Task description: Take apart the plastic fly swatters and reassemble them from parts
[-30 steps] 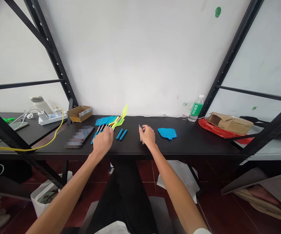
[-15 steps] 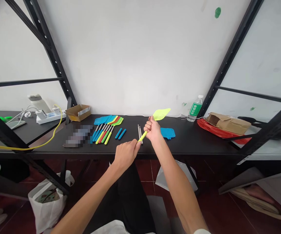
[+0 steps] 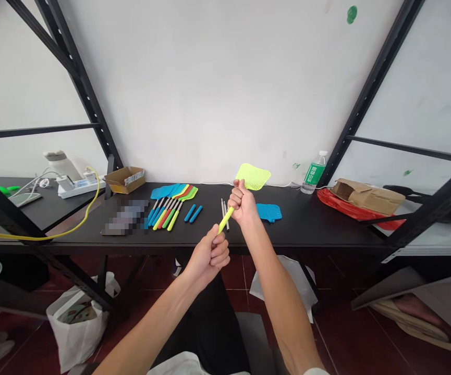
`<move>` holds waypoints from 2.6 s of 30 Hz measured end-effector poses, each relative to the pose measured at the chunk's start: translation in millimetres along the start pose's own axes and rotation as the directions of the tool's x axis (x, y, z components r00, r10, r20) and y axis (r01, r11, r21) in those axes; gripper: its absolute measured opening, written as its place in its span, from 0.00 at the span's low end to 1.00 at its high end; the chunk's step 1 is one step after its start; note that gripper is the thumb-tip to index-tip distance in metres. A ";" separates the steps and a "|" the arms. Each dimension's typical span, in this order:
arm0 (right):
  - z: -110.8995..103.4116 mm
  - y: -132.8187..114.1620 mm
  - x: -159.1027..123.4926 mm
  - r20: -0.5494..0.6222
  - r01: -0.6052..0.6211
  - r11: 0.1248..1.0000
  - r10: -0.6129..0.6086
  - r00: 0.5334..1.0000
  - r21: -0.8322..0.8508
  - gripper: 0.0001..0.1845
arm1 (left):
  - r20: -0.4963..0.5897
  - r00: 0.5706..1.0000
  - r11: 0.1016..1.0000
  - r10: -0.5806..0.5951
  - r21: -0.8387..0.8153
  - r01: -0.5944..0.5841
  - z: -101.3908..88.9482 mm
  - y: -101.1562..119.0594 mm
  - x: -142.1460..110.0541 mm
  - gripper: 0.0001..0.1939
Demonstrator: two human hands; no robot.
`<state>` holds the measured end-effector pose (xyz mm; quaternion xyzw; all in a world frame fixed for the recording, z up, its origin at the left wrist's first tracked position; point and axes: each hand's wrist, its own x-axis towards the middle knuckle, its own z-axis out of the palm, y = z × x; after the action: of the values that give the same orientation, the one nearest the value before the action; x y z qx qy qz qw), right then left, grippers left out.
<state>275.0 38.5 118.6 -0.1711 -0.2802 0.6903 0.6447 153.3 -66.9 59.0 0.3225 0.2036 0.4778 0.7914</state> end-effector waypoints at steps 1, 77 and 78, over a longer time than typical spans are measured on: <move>2.0 -0.1 -0.8 0.019 -0.004 1.000 0.004 1.000 -0.001 0.14 | 0.022 0.999 0.994 -0.025 -0.104 0.027 4.1 0.6 -4.0 0.24; -15.7 -57.3 -90.1 0.018 -0.017 0.987 0.021 1.000 -0.162 0.04 | -0.044 0.843 -0.435 0.536 0.841 0.320 -60.7 52.9 45.9 0.19; -16.8 -55.7 -87.9 0.019 -0.025 0.988 0.028 0.999 -0.151 0.04 | -0.030 0.845 -0.499 0.534 0.796 0.343 -64.3 54.7 54.5 0.18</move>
<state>339.0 -44.8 128.3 -0.2158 -0.3363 0.6775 0.6175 103.7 20.1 51.2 0.7188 0.6643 0.2007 -0.0409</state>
